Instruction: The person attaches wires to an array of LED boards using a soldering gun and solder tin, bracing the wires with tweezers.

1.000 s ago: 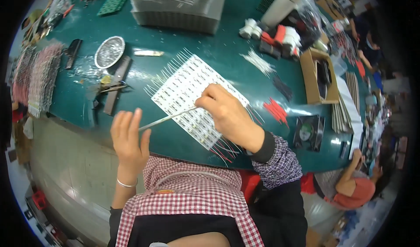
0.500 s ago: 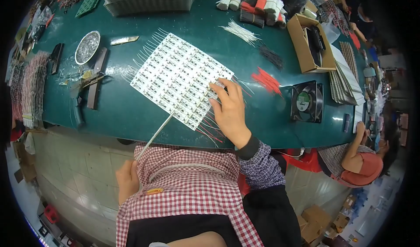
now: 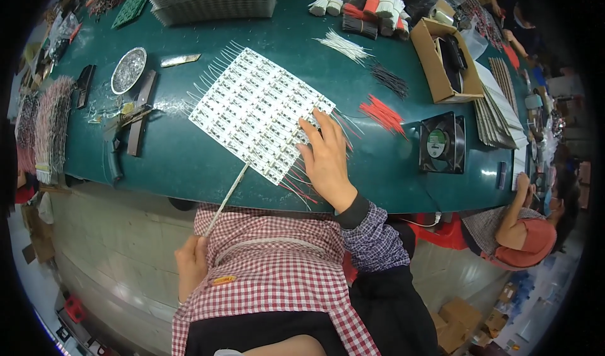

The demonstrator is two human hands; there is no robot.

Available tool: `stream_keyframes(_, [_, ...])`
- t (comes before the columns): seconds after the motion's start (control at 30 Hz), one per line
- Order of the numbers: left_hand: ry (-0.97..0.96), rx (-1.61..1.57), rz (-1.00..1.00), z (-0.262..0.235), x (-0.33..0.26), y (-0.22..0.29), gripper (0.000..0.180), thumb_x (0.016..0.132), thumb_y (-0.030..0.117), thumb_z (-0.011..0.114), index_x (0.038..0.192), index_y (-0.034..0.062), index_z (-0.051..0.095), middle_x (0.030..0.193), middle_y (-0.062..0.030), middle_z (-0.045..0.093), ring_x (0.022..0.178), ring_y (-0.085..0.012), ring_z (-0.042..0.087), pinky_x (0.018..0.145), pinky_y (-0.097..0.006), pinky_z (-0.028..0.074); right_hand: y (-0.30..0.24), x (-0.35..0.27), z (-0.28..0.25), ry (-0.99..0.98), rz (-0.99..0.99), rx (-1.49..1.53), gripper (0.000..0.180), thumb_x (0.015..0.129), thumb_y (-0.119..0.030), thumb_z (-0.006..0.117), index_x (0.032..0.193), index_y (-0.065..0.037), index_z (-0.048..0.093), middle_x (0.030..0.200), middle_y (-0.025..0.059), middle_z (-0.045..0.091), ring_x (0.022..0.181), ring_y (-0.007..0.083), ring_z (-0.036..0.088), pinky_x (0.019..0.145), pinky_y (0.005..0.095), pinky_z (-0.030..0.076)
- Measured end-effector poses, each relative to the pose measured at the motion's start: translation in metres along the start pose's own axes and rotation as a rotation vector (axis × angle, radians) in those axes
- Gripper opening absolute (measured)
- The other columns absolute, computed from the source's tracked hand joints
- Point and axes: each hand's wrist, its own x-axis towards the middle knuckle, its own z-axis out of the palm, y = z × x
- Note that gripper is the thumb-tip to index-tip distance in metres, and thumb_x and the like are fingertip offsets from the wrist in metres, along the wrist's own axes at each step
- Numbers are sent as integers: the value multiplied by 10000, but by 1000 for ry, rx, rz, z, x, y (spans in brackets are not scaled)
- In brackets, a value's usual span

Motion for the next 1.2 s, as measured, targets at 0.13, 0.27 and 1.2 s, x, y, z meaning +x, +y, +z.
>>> stream_keyframes(0.13, [-135, -114, -214, -8, 2, 11, 236, 955, 146, 534, 861, -40, 644, 612, -152, 552, 561, -207, 542, 549, -357, 405, 1, 0, -1, -4, 7, 15, 465, 818, -58, 686, 1265, -43, 560, 1395, 190, 436, 1271, 387, 413, 1041, 471, 361])
stream_keyframes(0.27, [-181, -198, -242, -11, 3, 13, 247, 958, 153, 533, 858, -44, 644, 592, -110, 537, 556, -157, 519, 535, -331, 396, 0, -1, 0, -7, 7, 17, 471, 822, -61, 681, 1274, -46, 551, 1406, 189, 427, 1277, 387, 408, 1042, 477, 358])
stream_keyframes(1.2, [-56, -156, 75, 37, 52, 23, 104, 951, 32, 546, 1018, -13, 611, 688, -61, 606, 537, -73, 507, 496, -247, 410, 2, -1, 0, -10, 25, 54, 485, 804, -58, 682, 1268, -57, 540, 1409, 171, 426, 1294, 369, 406, 1034, 466, 356])
